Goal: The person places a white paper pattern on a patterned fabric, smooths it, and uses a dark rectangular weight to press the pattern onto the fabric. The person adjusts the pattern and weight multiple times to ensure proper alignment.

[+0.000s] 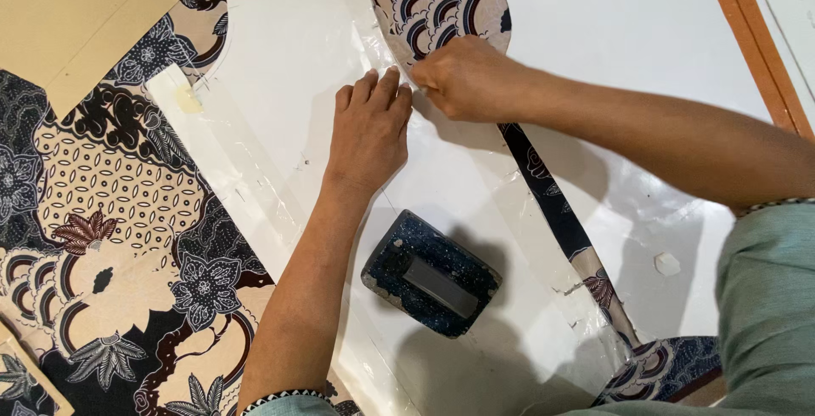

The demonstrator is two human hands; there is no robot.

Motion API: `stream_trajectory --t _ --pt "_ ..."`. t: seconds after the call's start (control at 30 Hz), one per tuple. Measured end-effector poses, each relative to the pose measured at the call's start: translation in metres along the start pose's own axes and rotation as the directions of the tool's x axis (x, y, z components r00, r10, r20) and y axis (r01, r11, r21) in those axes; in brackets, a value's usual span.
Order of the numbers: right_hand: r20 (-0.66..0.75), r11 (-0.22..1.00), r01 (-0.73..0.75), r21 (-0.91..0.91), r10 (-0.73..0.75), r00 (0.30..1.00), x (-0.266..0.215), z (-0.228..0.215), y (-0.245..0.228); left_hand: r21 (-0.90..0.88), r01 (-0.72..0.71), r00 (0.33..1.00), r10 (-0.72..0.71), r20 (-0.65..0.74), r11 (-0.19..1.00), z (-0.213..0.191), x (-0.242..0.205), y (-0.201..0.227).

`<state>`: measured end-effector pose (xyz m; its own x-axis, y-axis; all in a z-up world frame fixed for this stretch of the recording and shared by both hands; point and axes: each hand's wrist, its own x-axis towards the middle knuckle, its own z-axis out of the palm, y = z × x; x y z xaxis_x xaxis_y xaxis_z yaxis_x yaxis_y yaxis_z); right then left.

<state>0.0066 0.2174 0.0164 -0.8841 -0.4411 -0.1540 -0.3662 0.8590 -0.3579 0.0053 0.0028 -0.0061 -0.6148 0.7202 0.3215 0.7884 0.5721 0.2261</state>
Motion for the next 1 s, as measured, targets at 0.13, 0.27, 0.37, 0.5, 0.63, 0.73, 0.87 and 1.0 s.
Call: stream_trajectory --t 0.13,0.27,0.37,0.5,0.63,0.73,0.87,1.0 --pt "-0.145 0.971 0.217 -0.105 -0.230 0.962 -0.024 -0.022 0.011 0.080 -0.019 1.000 0.019 0.010 0.997 0.000 0.000 0.003" --pt "-0.293 0.971 0.238 -0.031 -0.236 0.926 -0.034 -0.027 0.015 0.011 -0.004 0.999 0.004 0.041 1.000 0.001 -0.002 0.005" --pt "-0.324 0.970 0.235 0.055 -0.205 0.923 -0.032 -0.012 0.016 -0.126 0.006 0.999 0.001 0.052 0.992 -0.002 -0.004 0.006" --pt "-0.374 0.956 0.268 0.117 -0.208 0.904 -0.026 0.003 0.021 -0.027 -0.033 0.988 0.037 0.153 0.999 -0.009 -0.003 0.010" --pt "-0.379 0.955 0.273 0.111 -0.214 0.900 -0.021 0.005 0.018 0.039 -0.060 0.966 0.048 0.252 0.997 -0.013 0.003 0.018" --pt "-0.315 0.962 0.263 0.076 -0.227 0.922 -0.015 0.000 0.012 0.068 -0.057 0.944 0.032 0.329 0.996 -0.017 0.008 0.022" --pt "-0.241 0.955 0.298 -0.015 -0.292 0.925 -0.016 -0.004 0.009 0.096 -0.067 0.942 0.031 0.335 0.993 -0.019 0.009 0.024" --pt "-0.181 0.946 0.301 -0.123 -0.319 0.930 -0.029 -0.011 0.014 0.107 -0.070 0.942 0.030 0.335 0.992 -0.019 0.011 0.026"
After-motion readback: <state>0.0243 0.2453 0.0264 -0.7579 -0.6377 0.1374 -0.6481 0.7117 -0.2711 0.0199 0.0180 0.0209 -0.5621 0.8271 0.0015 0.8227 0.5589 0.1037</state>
